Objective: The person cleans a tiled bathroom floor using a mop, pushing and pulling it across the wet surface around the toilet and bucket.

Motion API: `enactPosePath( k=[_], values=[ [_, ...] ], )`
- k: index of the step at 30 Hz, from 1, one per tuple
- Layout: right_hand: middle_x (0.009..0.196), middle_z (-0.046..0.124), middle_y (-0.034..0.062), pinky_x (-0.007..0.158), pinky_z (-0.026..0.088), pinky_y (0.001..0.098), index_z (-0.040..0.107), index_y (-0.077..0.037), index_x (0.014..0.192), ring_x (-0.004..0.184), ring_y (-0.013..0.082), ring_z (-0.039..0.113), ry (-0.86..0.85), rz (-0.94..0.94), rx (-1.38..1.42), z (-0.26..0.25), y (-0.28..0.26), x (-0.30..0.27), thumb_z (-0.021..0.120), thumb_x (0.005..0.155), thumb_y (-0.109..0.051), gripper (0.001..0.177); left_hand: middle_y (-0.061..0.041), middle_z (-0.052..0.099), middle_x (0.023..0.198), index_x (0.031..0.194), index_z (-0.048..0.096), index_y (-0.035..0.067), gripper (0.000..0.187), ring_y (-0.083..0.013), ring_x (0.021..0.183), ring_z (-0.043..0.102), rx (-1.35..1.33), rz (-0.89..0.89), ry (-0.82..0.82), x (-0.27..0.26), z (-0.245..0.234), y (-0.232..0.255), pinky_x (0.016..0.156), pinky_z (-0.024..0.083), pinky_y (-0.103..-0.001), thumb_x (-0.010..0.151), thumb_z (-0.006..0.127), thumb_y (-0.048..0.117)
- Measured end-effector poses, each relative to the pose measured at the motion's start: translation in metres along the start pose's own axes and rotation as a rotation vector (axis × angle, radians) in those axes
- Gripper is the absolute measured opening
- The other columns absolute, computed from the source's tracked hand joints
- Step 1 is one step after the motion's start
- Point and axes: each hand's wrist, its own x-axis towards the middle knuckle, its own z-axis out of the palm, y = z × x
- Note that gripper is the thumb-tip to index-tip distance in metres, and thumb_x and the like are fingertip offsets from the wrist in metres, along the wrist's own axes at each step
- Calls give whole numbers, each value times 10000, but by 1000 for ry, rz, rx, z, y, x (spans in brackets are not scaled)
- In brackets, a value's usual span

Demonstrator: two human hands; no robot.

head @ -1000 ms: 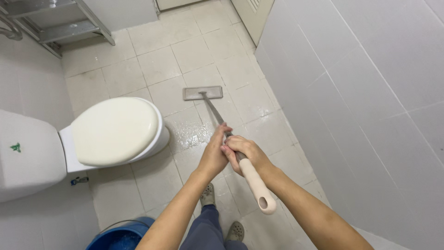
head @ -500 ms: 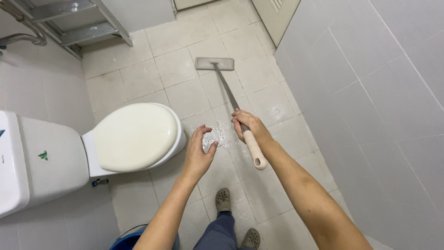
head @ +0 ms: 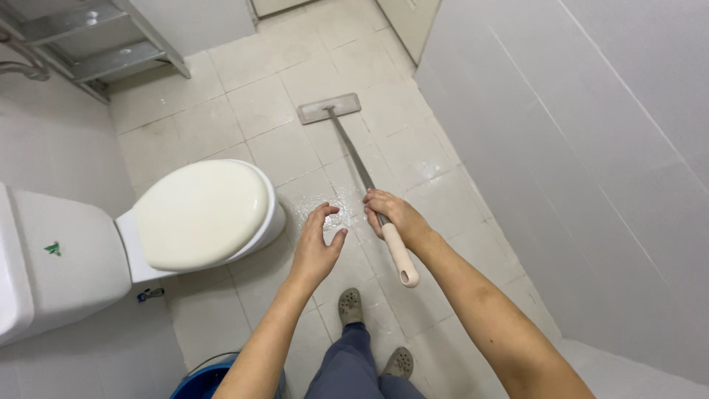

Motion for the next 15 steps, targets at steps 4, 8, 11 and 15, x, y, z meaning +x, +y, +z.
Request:
enactPosePath(
  k=[4, 8, 11, 15],
  values=[
    [946, 716, 163, 971, 578, 366, 635, 28, 846, 894, 337, 708, -20, 113, 51, -29, -37, -36, 625, 860, 29, 17, -171, 522, 1492, 1261, 577, 103, 439, -363, 1396, 481, -24, 1, -61, -23, 22, 17, 1123, 408, -433, 856, 740, 155],
    [928, 720, 162, 960, 590, 372, 650, 24, 863, 847, 342, 719, 47, 64, 20, -62, -72, -70, 619, 868, 36, 35, -182, 517, 1483, 1278, 571, 92, 458, -373, 1409, 457, -33, 67, -121, -46, 49, 36, 1130, 394, -438, 856, 741, 142],
    [928, 730, 165, 799, 598, 359, 662, 24, 845, 796, 325, 729, 31, 154, 39, -87, -93, -94, 619, 863, 32, 47, -179, 528, 1477, 1293, 574, 86, 470, -368, 1409, 469, -51, 121, -157, -60, 70, 52, 1137, 401, -434, 855, 739, 133],
    [922, 741, 163, 684, 591, 346, 673, 24, 843, 739, 306, 731, -3, 268, 56, -115, -118, -119, 617, 871, 27, 63, -164, 526, 1478, 1366, 534, 82, 530, -352, 1380, 496, -87, 137, -238, -74, 93, 74, 1117, 425, -417, 873, 721, 131]
  ],
)
